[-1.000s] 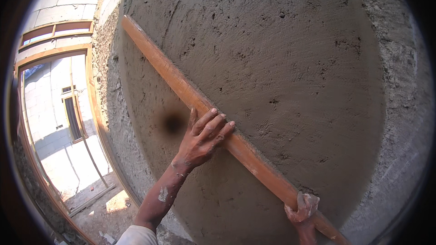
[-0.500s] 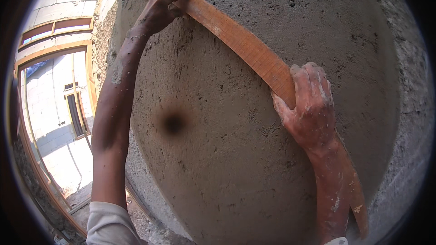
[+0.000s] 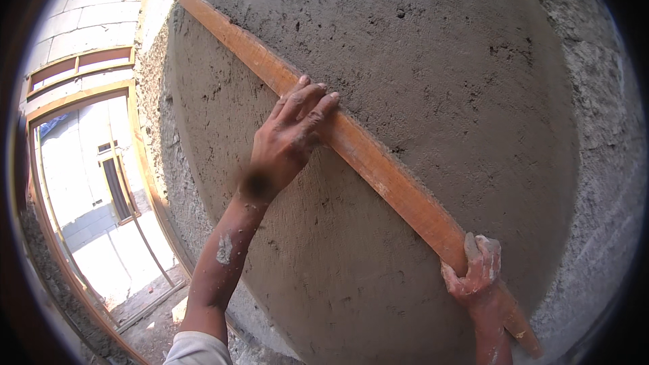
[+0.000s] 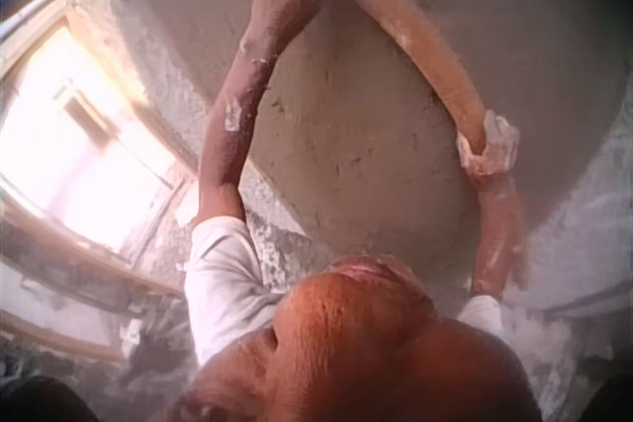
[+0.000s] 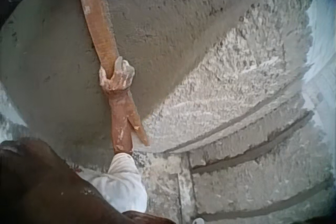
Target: The person applies cement to a wall using a trowel and then smooths the surface with a long wooden board.
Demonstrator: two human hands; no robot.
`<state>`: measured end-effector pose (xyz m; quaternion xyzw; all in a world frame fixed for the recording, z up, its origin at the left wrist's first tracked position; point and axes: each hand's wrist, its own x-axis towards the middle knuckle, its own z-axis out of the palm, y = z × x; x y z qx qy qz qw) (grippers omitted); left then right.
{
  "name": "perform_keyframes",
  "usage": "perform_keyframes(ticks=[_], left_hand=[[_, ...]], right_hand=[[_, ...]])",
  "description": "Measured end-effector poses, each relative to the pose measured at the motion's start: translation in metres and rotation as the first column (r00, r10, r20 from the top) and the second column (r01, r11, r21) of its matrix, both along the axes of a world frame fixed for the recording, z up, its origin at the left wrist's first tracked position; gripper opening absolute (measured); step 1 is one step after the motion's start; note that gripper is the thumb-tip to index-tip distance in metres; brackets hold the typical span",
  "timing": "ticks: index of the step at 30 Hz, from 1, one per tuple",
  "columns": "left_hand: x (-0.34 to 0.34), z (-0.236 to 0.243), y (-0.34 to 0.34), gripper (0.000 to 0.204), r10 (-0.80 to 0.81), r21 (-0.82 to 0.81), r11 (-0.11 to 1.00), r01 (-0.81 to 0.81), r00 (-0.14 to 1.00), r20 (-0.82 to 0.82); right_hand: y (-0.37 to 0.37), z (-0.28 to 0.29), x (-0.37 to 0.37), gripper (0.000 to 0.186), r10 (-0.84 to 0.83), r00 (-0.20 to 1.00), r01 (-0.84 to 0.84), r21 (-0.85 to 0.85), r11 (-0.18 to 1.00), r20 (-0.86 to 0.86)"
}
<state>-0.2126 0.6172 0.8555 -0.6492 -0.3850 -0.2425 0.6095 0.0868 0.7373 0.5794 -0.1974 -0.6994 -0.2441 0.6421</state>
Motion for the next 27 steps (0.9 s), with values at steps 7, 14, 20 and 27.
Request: perform_keyframes(ticks=[7, 14, 20, 27], left_hand=[[0.048, -0.133, 0.005, 0.057, 0.066, -0.137, 0.989, -0.058, 0.996, 0.054], [0.051, -0.060, 0.016, 0.058, -0.034, -0.066, 0.997, 0.038, 0.998, 0.061], [0.028, 0.069, 0.021, 0.065, -0.074, 0.045, 0.996, 0.077, 0.995, -0.070], [0.003, 0.225, 0.011, 0.065, -0.091, 0.015, 0.996, 0.093, 0.991, -0.095]], right_hand=[[0.003, -0.140, 0.043, 0.072, 0.007, 1.000, -0.006, -0.128, 0.992, 0.011], [0.008, -0.069, 0.043, 0.073, -0.012, 0.999, 0.009, -0.066, 0.998, -0.040], [0.007, 0.072, 0.029, 0.070, -0.027, 0.998, 0.033, 0.107, 0.994, -0.060], [0.009, 0.227, -0.007, 0.061, -0.009, 0.998, 0.014, 0.086, 0.996, -0.065]])
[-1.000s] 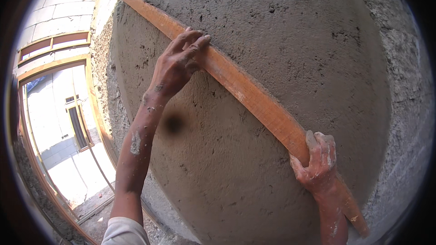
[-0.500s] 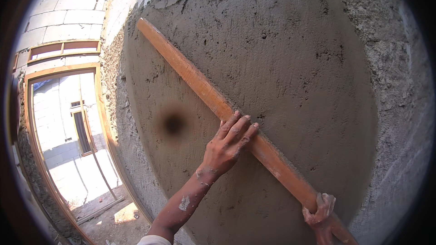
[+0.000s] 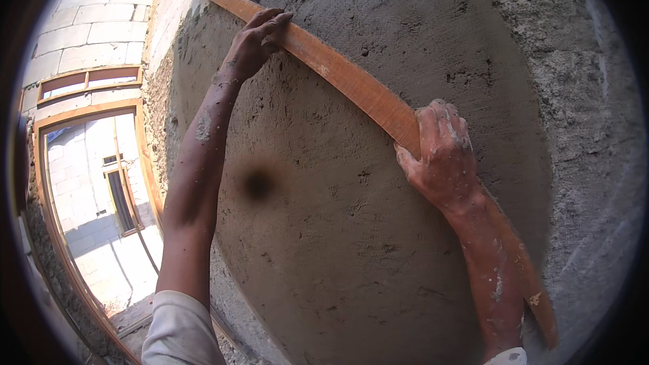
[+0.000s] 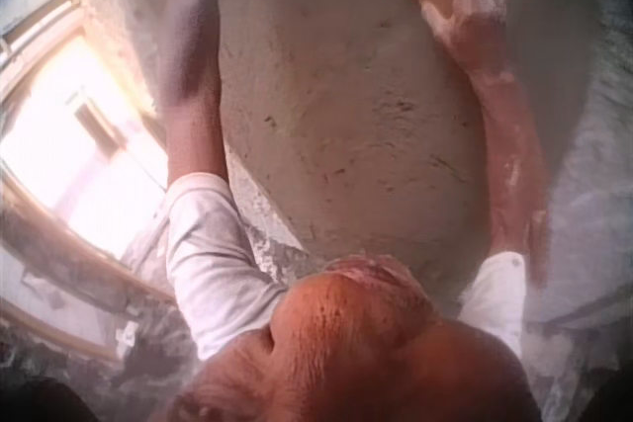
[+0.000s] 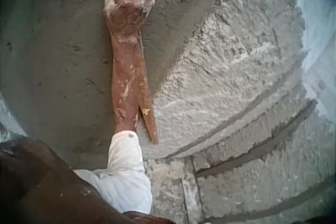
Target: The person applies cement to a wall using a trowel and then smooths the surface with a long wooden board.
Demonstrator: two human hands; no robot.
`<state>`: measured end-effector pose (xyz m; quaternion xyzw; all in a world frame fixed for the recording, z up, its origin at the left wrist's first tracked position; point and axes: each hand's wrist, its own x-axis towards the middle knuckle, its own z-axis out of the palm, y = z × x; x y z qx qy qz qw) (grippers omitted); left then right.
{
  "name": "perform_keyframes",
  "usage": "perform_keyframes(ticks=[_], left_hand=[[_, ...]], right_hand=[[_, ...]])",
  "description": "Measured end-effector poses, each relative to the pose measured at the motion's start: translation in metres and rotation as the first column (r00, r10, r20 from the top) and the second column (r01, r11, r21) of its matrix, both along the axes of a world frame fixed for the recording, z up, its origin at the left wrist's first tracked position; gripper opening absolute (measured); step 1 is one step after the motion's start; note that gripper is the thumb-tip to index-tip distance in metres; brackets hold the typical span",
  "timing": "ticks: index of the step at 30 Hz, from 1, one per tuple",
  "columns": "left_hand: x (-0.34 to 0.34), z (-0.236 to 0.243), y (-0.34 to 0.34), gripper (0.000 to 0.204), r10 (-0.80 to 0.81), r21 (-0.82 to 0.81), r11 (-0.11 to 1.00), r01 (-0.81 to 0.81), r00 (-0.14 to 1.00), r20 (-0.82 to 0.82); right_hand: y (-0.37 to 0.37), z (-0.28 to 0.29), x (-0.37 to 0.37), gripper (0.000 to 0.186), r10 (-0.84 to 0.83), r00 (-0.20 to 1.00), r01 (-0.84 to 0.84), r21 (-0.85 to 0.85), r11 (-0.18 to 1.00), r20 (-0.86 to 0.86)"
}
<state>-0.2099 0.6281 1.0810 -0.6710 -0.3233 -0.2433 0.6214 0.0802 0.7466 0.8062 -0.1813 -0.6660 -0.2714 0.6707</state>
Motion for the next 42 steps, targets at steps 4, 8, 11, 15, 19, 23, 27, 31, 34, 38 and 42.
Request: perform_keyframes(ticks=[4, 8, 11, 15, 19, 23, 27, 31, 34, 38, 42], left_hand=[[0.009, 0.014, -0.001, 0.067, 0.076, 0.004, 0.997, -0.076, 0.997, 0.022], [0.020, -0.050, -0.004, 0.068, 0.080, -0.071, 0.995, -0.072, 0.991, 0.104], [0.040, -0.123, -0.002, 0.068, 0.052, -0.097, 0.995, -0.035, 0.981, 0.184], [0.053, -0.218, 0.000, 0.065, 0.053, -0.095, 0.995, -0.038, 0.986, 0.158], [0.076, -0.310, -0.006, 0.068, 0.150, -0.195, 0.974, -0.113, 0.971, 0.186], [0.102, -0.378, -0.006, 0.073, 0.169, -0.316, 0.944, -0.096, 0.963, 0.212], [0.105, -0.368, 0.004, 0.075, 0.150, -0.313, 0.947, -0.072, 0.961, 0.233], [0.104, -0.286, 0.021, 0.072, -0.041, -0.177, 0.981, 0.079, 0.977, 0.209], [0.086, -0.207, 0.029, 0.073, -0.047, -0.038, 0.998, 0.051, 0.994, 0.101], [0.078, -0.105, 0.033, 0.069, -0.016, 0.038, 0.999, 0.014, 0.999, 0.039], [0.059, -0.014, 0.024, 0.068, -0.020, 0.002, 1.000, 0.020, 1.000, 0.004]], right_hand=[[0.003, 0.012, 0.011, 0.061, -0.012, 1.000, 0.012, 0.060, 0.998, -0.005], [0.005, -0.043, 0.019, 0.064, 0.043, 0.999, -0.043, 0.017, 0.999, 0.023], [0.006, -0.111, 0.042, 0.067, 0.035, 0.998, -0.033, -0.046, 0.998, 0.055], [0.008, -0.208, 0.063, 0.069, 0.016, 0.996, -0.007, -0.102, 0.995, 0.088], [0.004, -0.298, 0.084, 0.071, 0.007, 0.994, 0.010, -0.149, 0.989, 0.111], [0.005, -0.371, 0.110, 0.067, -0.018, 0.992, 0.048, -0.241, 0.969, 0.124], [0.010, -0.360, 0.111, 0.062, 0.049, 0.998, -0.038, -0.227, 0.973, 0.045], [0.005, -0.272, 0.111, 0.061, -0.094, 0.995, 0.099, -0.154, 0.983, 0.039], [0.015, -0.197, 0.104, 0.062, -0.050, 0.999, 0.051, -0.120, 0.991, 0.014], [0.014, -0.090, 0.093, 0.060, -0.004, 1.000, 0.004, 0.003, 1.000, -0.023], [0.021, -0.001, 0.065, 0.055, -0.015, 0.999, 0.018, 0.079, 0.997, -0.047]])
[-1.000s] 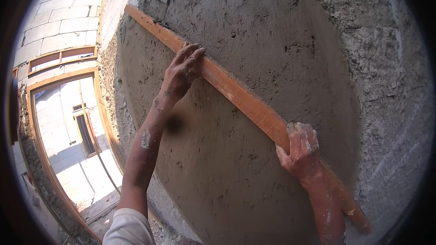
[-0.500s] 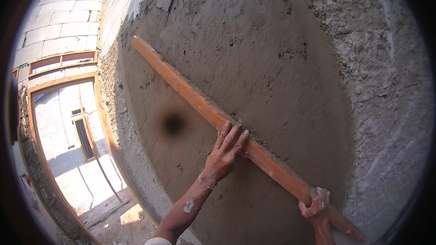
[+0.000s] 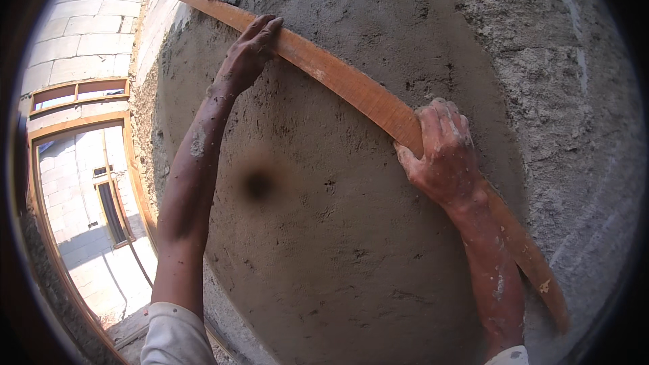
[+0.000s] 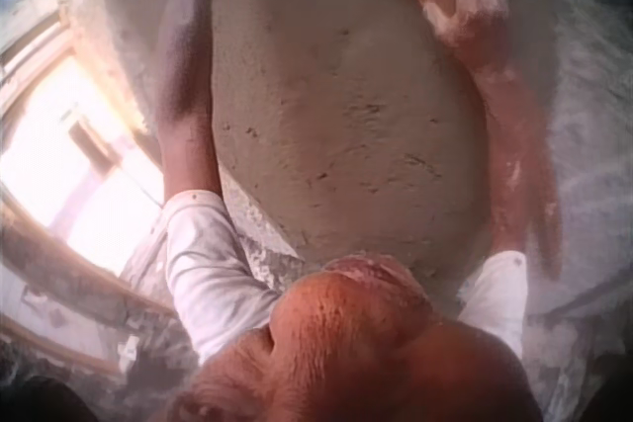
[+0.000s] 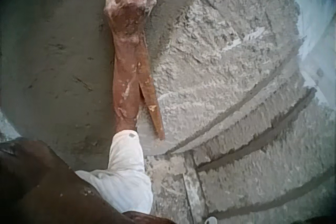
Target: The person applies cement to a wall using a trowel and then smooths the surface with a long wooden board.
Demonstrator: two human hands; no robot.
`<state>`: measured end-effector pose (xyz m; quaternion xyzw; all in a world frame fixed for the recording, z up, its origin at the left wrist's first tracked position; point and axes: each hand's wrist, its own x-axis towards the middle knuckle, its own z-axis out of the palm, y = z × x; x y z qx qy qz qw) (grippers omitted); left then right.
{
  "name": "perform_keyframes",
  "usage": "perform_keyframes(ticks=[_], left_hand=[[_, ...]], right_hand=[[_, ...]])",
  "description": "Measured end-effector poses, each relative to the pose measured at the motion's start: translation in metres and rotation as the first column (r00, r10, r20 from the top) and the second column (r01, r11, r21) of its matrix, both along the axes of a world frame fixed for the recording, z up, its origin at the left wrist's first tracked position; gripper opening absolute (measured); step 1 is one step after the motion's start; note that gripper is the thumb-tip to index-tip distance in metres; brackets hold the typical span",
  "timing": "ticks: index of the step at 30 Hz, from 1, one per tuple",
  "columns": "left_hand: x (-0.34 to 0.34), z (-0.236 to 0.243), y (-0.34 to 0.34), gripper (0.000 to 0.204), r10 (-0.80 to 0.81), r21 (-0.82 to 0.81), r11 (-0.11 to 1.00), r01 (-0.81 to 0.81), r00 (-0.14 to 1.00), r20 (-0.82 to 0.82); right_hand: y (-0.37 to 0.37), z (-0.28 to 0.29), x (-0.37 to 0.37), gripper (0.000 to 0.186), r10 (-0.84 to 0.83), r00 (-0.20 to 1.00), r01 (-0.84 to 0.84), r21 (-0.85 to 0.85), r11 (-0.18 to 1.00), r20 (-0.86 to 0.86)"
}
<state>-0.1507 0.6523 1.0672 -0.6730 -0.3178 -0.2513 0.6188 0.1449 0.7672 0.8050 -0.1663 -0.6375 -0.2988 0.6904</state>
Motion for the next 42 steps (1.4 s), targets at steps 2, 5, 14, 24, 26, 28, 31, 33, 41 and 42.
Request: perform_keyframes(ticks=[2, 5, 14, 24, 26, 28, 31, 33, 41, 42], left_hand=[[-0.012, 0.038, -0.002, 0.068, 0.114, 0.037, 0.993, -0.116, 0.992, 0.043], [-0.008, 0.056, -0.008, 0.069, 0.136, -0.024, 0.990, -0.136, 0.990, 0.040], [0.029, -0.123, -0.009, 0.067, 0.147, -0.008, 0.989, -0.147, 0.983, 0.106], [0.098, -0.344, -0.009, 0.066, 0.175, -0.172, 0.975, -0.142, 0.965, 0.196], [0.093, -0.346, -0.007, 0.066, 0.154, -0.162, 0.979, -0.125, 0.972, 0.177], [0.083, -0.325, 0.005, 0.066, 0.115, -0.129, 0.987, -0.095, 0.980, 0.160], [0.101, -0.256, 0.019, 0.069, -0.032, -0.080, 0.996, 0.045, 0.986, 0.165], [0.098, -0.197, 0.027, 0.070, -0.040, -0.027, 0.999, 0.044, 0.992, 0.117], [0.076, 0.035, 0.038, 0.067, -0.041, 0.086, 0.995, 0.045, 0.998, -0.041], [0.068, 0.059, 0.033, 0.067, 0.023, 0.068, 0.997, -0.020, 0.999, -0.049]], right_hand=[[-0.003, 0.043, -0.007, 0.055, 0.016, 1.000, -0.016, -0.029, 0.999, 0.014], [-0.004, 0.048, -0.001, 0.056, 0.019, 0.999, -0.018, -0.035, 0.999, 0.032], [-0.002, -0.114, 0.026, 0.058, 0.085, 0.996, -0.082, -0.070, 0.994, 0.039], [-0.002, -0.355, 0.076, 0.055, -0.013, 0.998, 0.029, -0.303, 0.952, 0.056], [0.002, -0.357, 0.077, 0.055, 0.034, 0.998, -0.019, -0.317, 0.948, 0.044], [0.001, -0.336, 0.074, 0.055, 0.080, 0.996, -0.064, -0.325, 0.944, 0.035], [0.004, -0.264, 0.089, 0.056, -0.073, 0.997, 0.070, -0.203, 0.977, -0.008], [0.009, -0.206, 0.083, 0.056, -0.048, 0.998, 0.041, -0.154, 0.987, -0.040], [0.010, 0.013, 0.066, 0.053, 0.008, 0.998, -0.011, -0.057, 0.998, -0.067], [0.012, 0.027, 0.056, 0.053, 0.046, 0.996, -0.051, -0.065, 0.997, -0.076]])
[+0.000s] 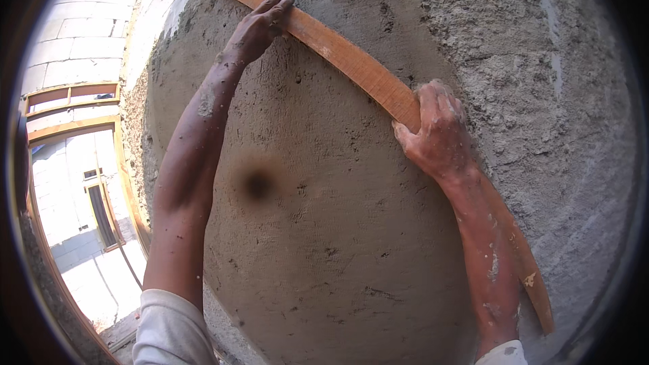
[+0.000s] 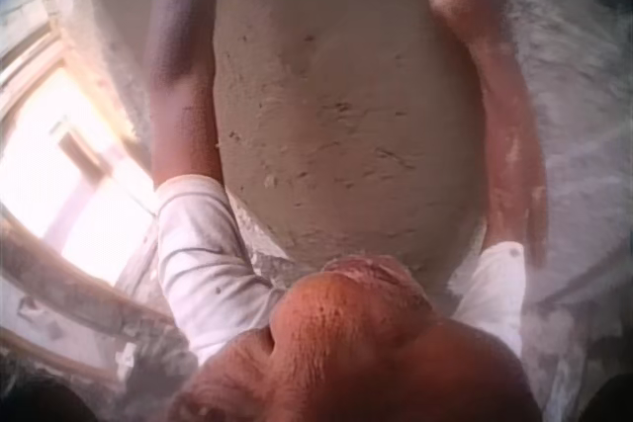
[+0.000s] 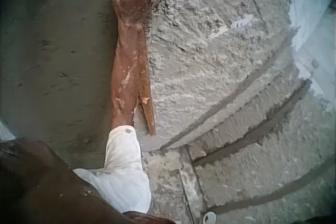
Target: The person applies cement to a wall using a trowel and then smooths the surface with a long wooden board.
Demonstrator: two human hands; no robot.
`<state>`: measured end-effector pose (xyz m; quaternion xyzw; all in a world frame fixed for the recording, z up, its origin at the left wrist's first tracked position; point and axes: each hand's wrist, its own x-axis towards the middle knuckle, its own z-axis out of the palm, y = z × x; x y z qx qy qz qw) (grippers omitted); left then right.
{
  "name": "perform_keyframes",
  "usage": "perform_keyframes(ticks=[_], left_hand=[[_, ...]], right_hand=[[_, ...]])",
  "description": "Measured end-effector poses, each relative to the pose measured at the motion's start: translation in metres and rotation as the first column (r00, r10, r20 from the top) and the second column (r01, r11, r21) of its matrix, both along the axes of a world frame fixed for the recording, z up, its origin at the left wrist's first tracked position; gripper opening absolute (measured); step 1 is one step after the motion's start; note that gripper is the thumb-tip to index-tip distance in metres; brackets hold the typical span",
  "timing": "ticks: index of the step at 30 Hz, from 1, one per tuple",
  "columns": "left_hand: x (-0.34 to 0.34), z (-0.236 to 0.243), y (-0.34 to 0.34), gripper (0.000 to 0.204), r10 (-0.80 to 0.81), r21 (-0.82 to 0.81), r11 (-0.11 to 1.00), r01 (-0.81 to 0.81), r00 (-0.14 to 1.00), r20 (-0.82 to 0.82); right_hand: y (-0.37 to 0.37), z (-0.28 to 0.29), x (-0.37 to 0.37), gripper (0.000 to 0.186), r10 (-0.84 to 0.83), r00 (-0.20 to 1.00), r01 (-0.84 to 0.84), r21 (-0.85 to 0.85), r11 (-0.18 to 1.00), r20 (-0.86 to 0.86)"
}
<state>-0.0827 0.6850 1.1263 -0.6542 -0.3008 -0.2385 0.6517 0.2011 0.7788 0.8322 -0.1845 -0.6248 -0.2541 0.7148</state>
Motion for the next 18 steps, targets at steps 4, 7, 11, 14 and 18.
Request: perform_keyframes(ticks=[4, 7, 11, 14, 18], left_hand=[[0.011, 0.008, 0.009, 0.068, -0.012, -0.044, 0.999, 0.012, 1.000, 0.012], [0.007, -0.041, 0.001, 0.066, 0.092, -0.020, 0.996, -0.091, 0.994, 0.056], [0.009, -0.156, -0.011, 0.078, 0.059, -0.148, 0.988, -0.033, 0.983, 0.172], [0.006, -0.267, -0.040, 0.084, 0.184, -0.163, 0.975, -0.153, 0.963, 0.196], [0.003, -0.418, -0.073, 0.084, -0.130, -0.182, 0.948, 0.260, 0.842, 0.524]], right_hand=[[0.007, 0.011, 0.011, 0.056, 0.013, 1.000, -0.013, -0.008, 1.000, 0.013], [0.001, -0.022, 0.010, 0.057, 0.019, 0.998, -0.016, -0.061, 0.998, 0.051], [-0.011, -0.119, 0.017, 0.058, 0.003, 0.994, 0.006, -0.086, 0.996, 0.105], [-0.020, -0.218, 0.007, 0.056, 0.059, 0.991, -0.041, -0.145, 0.989, 0.119], [-0.047, -0.347, 0.044, 0.054, 0.149, 0.972, -0.086, -0.315, 0.945, 0.182]])
